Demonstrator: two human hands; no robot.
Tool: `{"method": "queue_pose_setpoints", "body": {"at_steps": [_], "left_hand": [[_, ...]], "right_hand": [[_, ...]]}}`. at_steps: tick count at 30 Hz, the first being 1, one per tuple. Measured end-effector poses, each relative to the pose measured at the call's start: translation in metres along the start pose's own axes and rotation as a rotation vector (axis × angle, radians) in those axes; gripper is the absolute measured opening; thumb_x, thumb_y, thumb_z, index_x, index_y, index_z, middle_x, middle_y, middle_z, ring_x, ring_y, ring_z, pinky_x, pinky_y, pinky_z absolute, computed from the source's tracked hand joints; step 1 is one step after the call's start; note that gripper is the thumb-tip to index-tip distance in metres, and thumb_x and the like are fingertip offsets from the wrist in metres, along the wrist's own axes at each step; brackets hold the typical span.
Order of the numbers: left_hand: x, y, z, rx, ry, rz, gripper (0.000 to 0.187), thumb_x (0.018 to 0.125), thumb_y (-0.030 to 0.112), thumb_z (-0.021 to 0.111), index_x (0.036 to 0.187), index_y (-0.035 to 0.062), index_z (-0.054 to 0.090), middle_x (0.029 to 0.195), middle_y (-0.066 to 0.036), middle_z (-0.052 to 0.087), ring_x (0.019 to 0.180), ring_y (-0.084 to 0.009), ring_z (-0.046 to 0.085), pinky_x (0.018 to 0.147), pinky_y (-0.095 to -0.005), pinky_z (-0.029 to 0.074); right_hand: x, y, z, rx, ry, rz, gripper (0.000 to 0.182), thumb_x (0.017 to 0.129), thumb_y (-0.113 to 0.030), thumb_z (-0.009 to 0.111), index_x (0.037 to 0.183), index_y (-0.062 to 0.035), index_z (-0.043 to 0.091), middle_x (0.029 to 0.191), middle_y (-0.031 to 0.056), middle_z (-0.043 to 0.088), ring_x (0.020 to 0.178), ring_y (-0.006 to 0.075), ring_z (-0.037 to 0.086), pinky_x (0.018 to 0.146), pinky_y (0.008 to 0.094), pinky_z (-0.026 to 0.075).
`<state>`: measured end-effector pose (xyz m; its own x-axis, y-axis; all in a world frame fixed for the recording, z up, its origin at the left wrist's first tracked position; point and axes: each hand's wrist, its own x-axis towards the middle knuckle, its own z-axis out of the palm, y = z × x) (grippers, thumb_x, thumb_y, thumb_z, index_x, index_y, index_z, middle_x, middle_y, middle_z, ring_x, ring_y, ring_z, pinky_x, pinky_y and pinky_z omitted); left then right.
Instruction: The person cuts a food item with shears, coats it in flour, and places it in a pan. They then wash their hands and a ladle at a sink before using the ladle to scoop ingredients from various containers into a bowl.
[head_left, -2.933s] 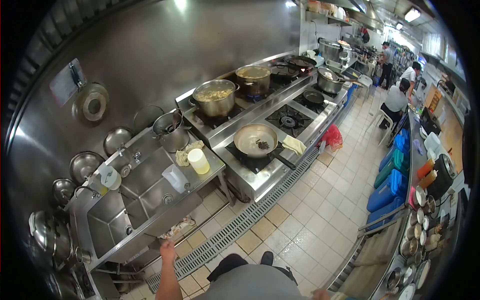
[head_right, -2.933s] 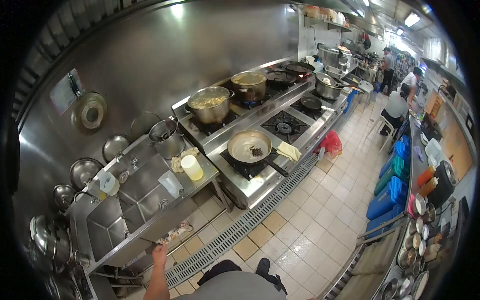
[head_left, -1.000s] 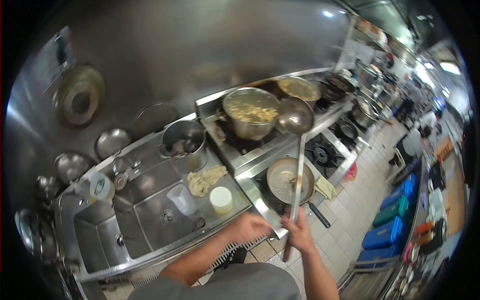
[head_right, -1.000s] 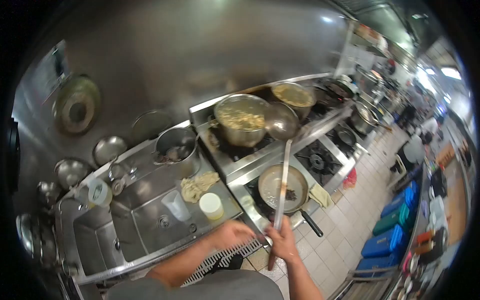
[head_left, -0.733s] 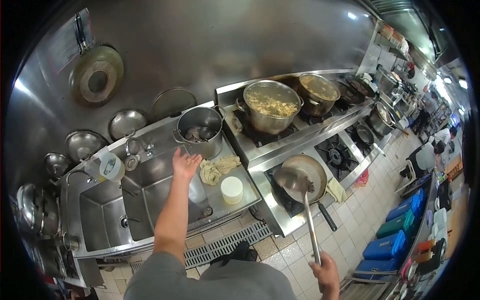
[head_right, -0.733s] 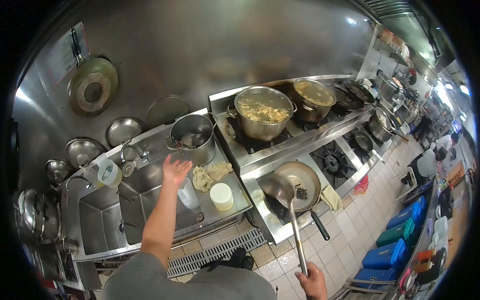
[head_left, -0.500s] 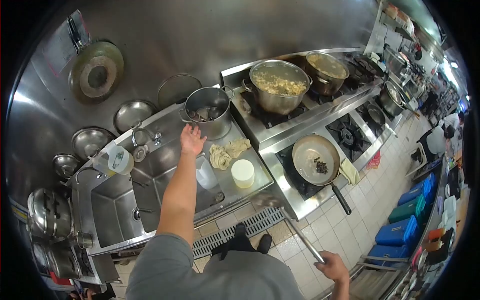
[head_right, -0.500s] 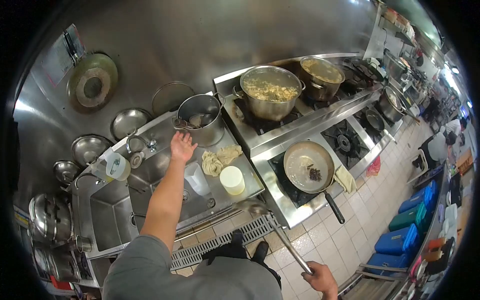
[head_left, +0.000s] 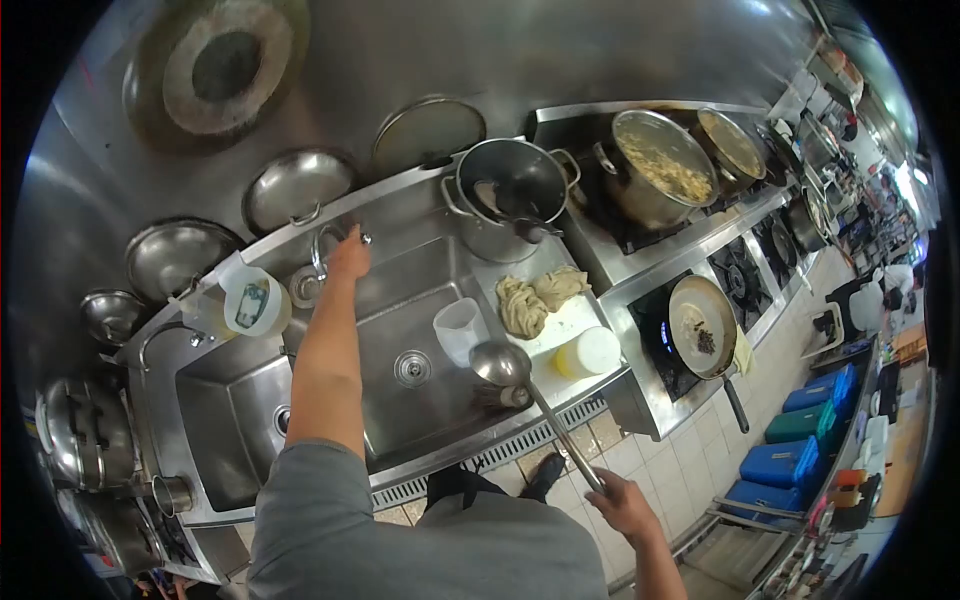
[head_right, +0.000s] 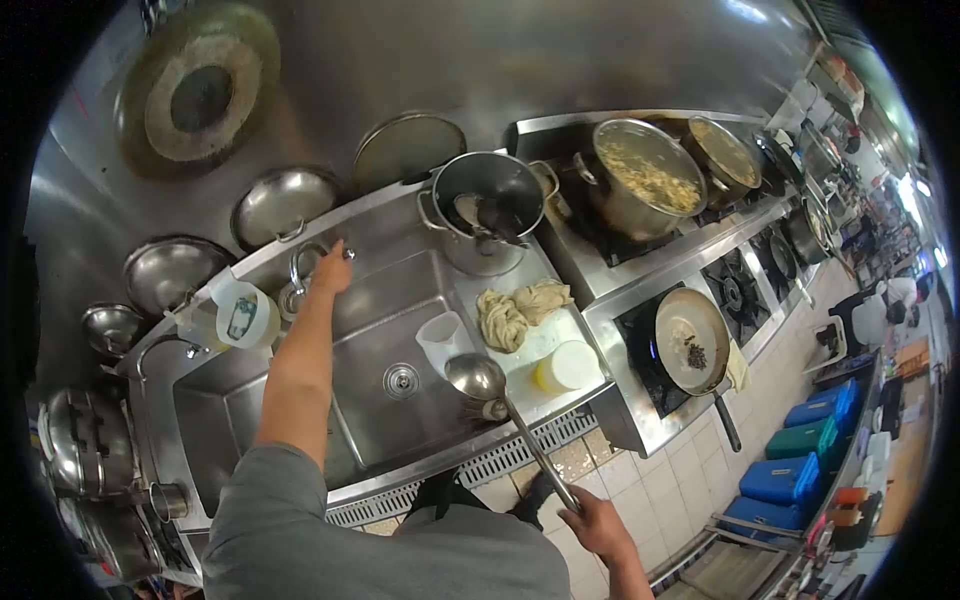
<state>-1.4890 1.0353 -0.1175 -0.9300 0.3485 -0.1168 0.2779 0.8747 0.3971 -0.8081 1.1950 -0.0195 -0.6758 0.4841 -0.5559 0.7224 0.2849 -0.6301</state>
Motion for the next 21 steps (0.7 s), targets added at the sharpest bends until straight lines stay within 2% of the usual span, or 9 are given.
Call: {"method": "queue_pose_setpoints", "body": {"at_steps": [2, 4, 7, 9, 11, 13, 16, 18, 21], "left_hand": [[0.007, -0.004, 0.02, 0.07, -0.083, -0.026, 0.057, 0.099, 0.018, 0.052, 0.153, 0.0041, 0.041, 0.15, -0.023, 0.052, 0.127, -0.0415, 0.06, 0.109, -0.0489, 0.048], [0.004, -0.002, 0.037, 0.028, 0.073, -0.029, 0.056, 0.099, 0.018, 0.05, 0.153, 0.0061, 0.042, 0.152, -0.021, 0.051, 0.126, -0.041, 0.06, 0.107, -0.049, 0.049], [-0.038, 0.0, 0.013, -0.041, 0.107, 0.082, 0.055, 0.1, 0.018, 0.049, 0.152, 0.0033, 0.041, 0.152, -0.02, 0.051, 0.126, -0.0416, 0.06, 0.106, -0.0489, 0.051], [-0.062, -0.012, 0.0, -0.079, -0.017, 0.133, 0.058, 0.1, 0.024, 0.055, 0.15, -0.0021, 0.043, 0.152, -0.023, 0.05, 0.127, -0.0395, 0.06, 0.107, -0.0469, 0.05], [-0.057, -0.074, 0.072, -0.561, -0.253, -0.052, 0.064, 0.098, 0.033, 0.063, 0.149, -0.002, 0.047, 0.15, -0.026, 0.051, 0.128, -0.0357, 0.061, 0.104, -0.0457, 0.051], [-0.087, -0.113, 0.132, -0.387, -0.22, 0.085, 0.069, 0.094, 0.041, 0.068, 0.144, -0.004, 0.054, 0.135, -0.025, 0.065, 0.118, -0.0334, 0.068, 0.097, -0.045, 0.055], [-0.13, -0.088, 0.113, -0.707, -0.353, -0.245, 0.054, 0.093, 0.039, 0.069, 0.127, -0.0027, 0.067, 0.111, -0.025, 0.074, 0.101, -0.0387, 0.073, 0.088, -0.0487, 0.057], [-0.132, -0.093, 0.115, -0.262, 0.023, -0.064, 0.034, 0.094, 0.032, 0.068, 0.1, -0.0007, 0.075, 0.088, -0.025, 0.073, 0.084, -0.0399, 0.073, 0.076, -0.0472, 0.057], [-0.126, -0.092, 0.104, -0.301, 0.136, -0.044, 0.031, 0.095, 0.031, 0.067, 0.091, 0.0005, 0.074, 0.086, -0.027, 0.07, 0.085, -0.0424, 0.071, 0.076, -0.0486, 0.055]], "right_hand": [[0.027, -0.035, 0.02, 0.102, -0.052, 0.036, 0.044, 0.093, -0.024, 0.071, 0.131, -0.0034, 0.063, 0.075, 0.0148, 0.068, 0.065, 0.0249, 0.067, 0.062, 0.0385, 0.053], [0.058, -0.092, 0.031, 0.188, -0.174, 0.055, 0.04, 0.096, -0.021, 0.068, 0.131, -0.0024, 0.063, 0.075, 0.0067, 0.065, 0.061, 0.0133, 0.06, 0.058, 0.0318, 0.051], [0.092, -0.116, 0.056, 0.327, -0.283, 0.069, 0.035, 0.098, -0.019, 0.065, 0.129, -0.0013, 0.064, 0.078, 0.0028, 0.065, 0.06, 0.0095, 0.058, 0.056, 0.027, 0.049], [0.105, -0.138, 0.064, 0.364, -0.312, 0.07, 0.028, 0.099, -0.018, 0.064, 0.121, 0.0001, 0.065, 0.078, 0.003, 0.063, 0.059, 0.0086, 0.056, 0.054, 0.026, 0.047], [0.117, -0.154, 0.075, 0.415, -0.387, 0.102, 0.021, 0.1, -0.017, 0.063, 0.113, -0.0007, 0.065, 0.078, 0.0031, 0.062, 0.059, 0.0089, 0.055, 0.053, 0.0258, 0.046], [0.123, -0.168, 0.085, 0.46, -0.397, 0.095, 0.018, 0.101, -0.018, 0.063, 0.108, -0.0017, 0.065, 0.078, 0.0031, 0.062, 0.058, 0.0092, 0.054, 0.053, 0.0259, 0.045], [0.134, -0.181, 0.099, 0.418, -0.504, 0.063, 0.015, 0.101, -0.018, 0.062, 0.104, -0.0032, 0.063, 0.077, 0.0029, 0.061, 0.058, 0.0095, 0.055, 0.054, 0.0268, 0.046], [0.132, -0.197, 0.1, 0.342, -0.506, 0.043, 0.017, 0.1, -0.02, 0.063, 0.103, -0.0032, 0.063, 0.077, 0.0034, 0.062, 0.058, 0.0098, 0.055, 0.055, 0.0272, 0.047], [0.129, -0.217, 0.101, 0.181, -0.474, 0.005, 0.02, 0.099, -0.022, 0.063, 0.102, -0.0029, 0.062, 0.075, 0.0049, 0.061, 0.06, 0.0116, 0.058, 0.057, 0.0284, 0.049]]}}
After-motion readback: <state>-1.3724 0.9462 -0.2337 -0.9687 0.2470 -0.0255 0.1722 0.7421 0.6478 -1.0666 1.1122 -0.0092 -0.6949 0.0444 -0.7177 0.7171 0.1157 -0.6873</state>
